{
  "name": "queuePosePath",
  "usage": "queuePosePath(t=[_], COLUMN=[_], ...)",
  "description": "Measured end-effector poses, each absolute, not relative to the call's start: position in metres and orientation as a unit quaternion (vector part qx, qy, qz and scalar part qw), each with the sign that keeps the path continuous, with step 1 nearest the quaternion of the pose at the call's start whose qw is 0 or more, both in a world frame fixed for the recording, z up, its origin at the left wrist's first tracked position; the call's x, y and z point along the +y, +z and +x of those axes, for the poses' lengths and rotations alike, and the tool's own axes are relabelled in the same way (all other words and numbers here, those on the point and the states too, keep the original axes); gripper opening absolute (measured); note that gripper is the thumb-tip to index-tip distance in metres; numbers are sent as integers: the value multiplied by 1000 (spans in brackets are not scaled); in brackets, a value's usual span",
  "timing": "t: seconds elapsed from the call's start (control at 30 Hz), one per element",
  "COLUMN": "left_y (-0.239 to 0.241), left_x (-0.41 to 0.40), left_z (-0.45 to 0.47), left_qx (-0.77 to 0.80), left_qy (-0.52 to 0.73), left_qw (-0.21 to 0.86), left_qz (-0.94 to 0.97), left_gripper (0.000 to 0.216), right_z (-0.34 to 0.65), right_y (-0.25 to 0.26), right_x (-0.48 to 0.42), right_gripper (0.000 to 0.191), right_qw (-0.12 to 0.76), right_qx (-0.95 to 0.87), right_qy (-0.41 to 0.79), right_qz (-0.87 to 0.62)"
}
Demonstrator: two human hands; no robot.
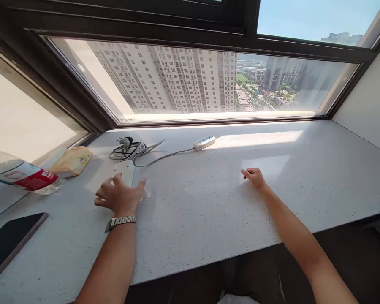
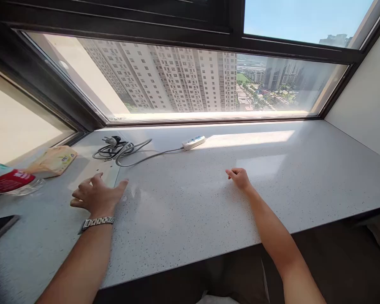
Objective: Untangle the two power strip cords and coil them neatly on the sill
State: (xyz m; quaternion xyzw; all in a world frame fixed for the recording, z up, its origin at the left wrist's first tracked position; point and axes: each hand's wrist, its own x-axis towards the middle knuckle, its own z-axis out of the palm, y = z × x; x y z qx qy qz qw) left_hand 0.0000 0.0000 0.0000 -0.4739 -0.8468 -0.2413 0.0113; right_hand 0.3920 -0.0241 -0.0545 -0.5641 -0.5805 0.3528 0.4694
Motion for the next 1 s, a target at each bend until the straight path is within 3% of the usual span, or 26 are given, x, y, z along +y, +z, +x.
queuePosePath(t=[0.3,0.5,0.8,1.0], left_y=[4,-4,31,39], left_x=[15,21,70,95], left_z=[-31,-42,-43,-37], left_qx=[-858,-853,-792,-711], left_qy=[-188,-151,-262,-248], left_qw=[-50,-35,49,-167], left_qz=[-476,-499,-549,-636], left_gripper=[79,79,60,54], right_z=[389,387,387,386], right_y=[-55,-55,-54,-53], right_x=[-24,-26,-29,-29], right_gripper=[49,51,51,52], right_qw=[459,448,443,443], right_qx=[-592,-598,-598,-596], right_qy=[344,345,333,330], right_qz=[-566,-568,-579,-583])
